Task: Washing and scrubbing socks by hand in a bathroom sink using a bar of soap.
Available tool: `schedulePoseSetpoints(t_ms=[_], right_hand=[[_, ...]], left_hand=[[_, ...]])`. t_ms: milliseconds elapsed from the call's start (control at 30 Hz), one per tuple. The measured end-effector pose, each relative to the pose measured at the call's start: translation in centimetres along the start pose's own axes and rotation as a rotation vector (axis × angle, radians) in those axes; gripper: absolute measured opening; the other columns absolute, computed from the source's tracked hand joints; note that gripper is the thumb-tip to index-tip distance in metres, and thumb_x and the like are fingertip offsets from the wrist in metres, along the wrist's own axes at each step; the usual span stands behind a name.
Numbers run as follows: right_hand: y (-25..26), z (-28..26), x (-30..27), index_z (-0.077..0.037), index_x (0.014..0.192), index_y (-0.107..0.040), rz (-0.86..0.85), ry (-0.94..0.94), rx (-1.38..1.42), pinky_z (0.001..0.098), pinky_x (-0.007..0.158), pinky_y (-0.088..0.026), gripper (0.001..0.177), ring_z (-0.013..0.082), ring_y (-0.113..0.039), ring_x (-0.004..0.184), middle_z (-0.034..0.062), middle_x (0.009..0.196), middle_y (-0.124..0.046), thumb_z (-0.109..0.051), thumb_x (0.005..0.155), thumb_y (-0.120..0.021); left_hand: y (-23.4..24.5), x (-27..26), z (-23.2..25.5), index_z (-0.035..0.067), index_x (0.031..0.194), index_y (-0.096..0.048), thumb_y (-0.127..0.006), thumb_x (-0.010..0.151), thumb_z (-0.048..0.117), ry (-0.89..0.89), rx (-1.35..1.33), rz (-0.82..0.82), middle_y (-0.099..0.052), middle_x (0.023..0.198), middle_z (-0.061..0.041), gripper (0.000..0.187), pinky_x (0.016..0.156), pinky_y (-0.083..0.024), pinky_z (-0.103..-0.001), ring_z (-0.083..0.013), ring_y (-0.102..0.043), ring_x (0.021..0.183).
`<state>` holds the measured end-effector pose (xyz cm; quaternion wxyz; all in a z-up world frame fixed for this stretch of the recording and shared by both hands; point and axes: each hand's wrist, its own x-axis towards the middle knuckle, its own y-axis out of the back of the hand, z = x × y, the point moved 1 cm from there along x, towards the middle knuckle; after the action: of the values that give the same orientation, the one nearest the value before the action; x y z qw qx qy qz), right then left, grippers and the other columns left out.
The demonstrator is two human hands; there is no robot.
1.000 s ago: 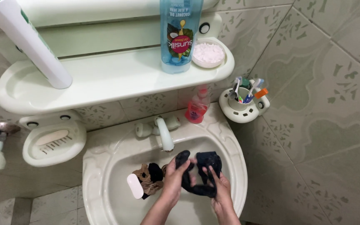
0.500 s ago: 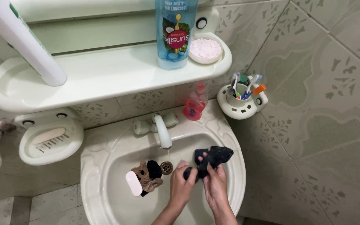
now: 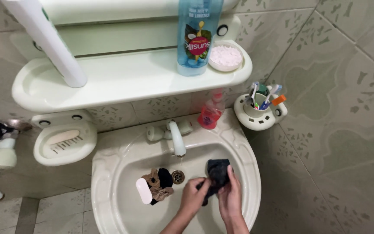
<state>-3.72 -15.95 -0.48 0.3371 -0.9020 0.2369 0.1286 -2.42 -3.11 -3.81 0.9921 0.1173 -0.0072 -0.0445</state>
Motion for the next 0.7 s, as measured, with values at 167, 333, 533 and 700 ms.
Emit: schedulePoseSetpoints(t_ms=[167,333,533,700], right_hand=[[-1.9,-1.7,-1.0,-0.004,0.127,-0.062,-0.121,0.034,0.023,0.033,0.09,-0.054,0.034,0.0155,-0.068,0.101,0.0064,0.113,-0.072,-0.018,0.096,-0.062],[-2.3,-2.5,-0.9,-0.008,0.134,-0.059,-0.1,0.074,-0.065,0.0352,0.088,-0.055,0.041,0.0161,-0.069,0.1,0.0057,0.117,-0.071,-0.012,0.093,-0.062],[3.7,1.6,3.3,0.001,0.126,-0.062,0.009,0.049,-0.184,0.0272,0.066,-0.046,0.031,0.0103,-0.058,0.075,0.0007,0.086,-0.064,-0.02,0.103,-0.06],[5.3,1.8,3.8,0.008,0.119,-0.059,0.054,0.054,-0.153,0.0268,0.054,-0.034,0.042,0.01,-0.039,0.06,-0.0023,0.069,-0.046,-0.033,0.114,-0.055]], left_hand=[[2.6,1.2,-0.3,0.002,0.076,-0.072,-0.079,0.093,0.037,0.258,-0.097,-0.074,-0.067,0.067,-0.009,0.04,0.051,-0.047,-0.032,-0.0112,-0.059,0.053],[3.7,1.2,2.7,0.005,0.09,-0.059,-0.086,0.083,0.019,0.372,-0.536,-0.189,-0.06,0.061,0.0,0.031,0.048,-0.058,-0.032,-0.0123,-0.061,0.05],[2.6,1.4,0.2,0.009,0.1,-0.069,-0.082,0.078,0.021,0.333,-0.359,-0.257,-0.057,0.055,0.001,0.028,0.037,-0.037,-0.03,-0.0134,-0.051,0.042],[3.2,2.3,-0.7,-0.003,0.072,-0.071,-0.08,0.091,0.049,0.23,0.113,-0.038,-0.057,0.056,-0.005,0.056,0.047,-0.041,-0.026,-0.0112,-0.052,0.052]])
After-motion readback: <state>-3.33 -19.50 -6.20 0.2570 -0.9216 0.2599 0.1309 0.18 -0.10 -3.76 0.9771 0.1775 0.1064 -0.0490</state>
